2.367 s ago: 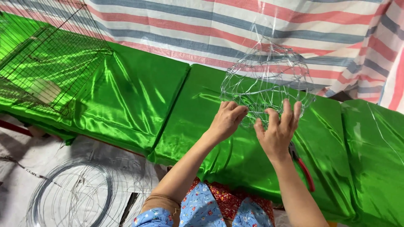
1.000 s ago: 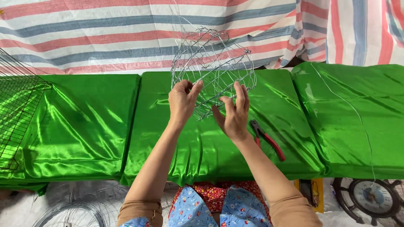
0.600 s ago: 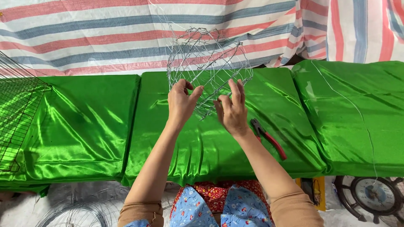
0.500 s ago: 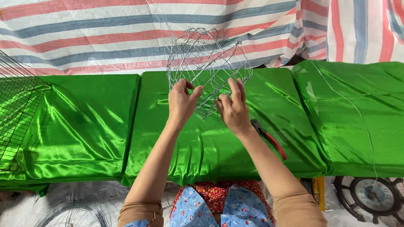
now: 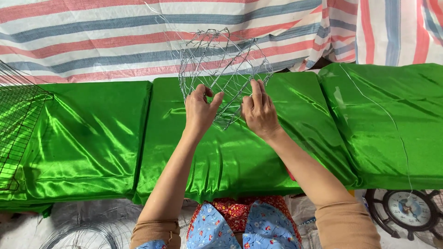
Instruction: Attaching and weaving thin metal wires onto a wire mesh frame to build a structure.
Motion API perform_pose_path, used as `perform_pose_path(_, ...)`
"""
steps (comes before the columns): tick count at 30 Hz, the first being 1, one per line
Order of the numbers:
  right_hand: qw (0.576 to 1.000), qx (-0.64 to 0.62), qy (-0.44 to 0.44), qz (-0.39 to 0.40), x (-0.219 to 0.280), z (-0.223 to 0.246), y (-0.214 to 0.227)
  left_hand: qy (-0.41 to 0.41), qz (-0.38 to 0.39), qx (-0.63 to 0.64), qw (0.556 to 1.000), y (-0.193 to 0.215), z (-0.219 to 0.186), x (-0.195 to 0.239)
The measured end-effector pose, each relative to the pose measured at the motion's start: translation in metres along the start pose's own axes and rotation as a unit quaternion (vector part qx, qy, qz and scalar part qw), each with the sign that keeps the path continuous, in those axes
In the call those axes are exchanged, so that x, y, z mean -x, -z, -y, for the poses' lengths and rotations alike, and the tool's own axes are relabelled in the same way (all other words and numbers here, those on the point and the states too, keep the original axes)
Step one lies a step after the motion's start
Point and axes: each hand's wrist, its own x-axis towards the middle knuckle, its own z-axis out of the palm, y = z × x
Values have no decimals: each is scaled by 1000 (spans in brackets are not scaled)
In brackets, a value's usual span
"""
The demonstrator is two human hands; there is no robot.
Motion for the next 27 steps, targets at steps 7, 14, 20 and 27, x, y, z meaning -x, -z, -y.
perform_pose_path(7,1000,18,-9,-6,10,-11,-2,-13,8,-3,1000,-4,-4,-1)
perform_pose_path(14,999,-28,2,-21,19,-24,-5,-23,24,-5,999,-10,-1,-1)
perform_pose_path(20,998,-56,-6,-36,25,-31,-5,-44,27,-14,999,-12,3,-1)
perform_pose_path(27,989,-143,-37,-29,23,-25,2,-47,31,-18,998,-7,6,2)
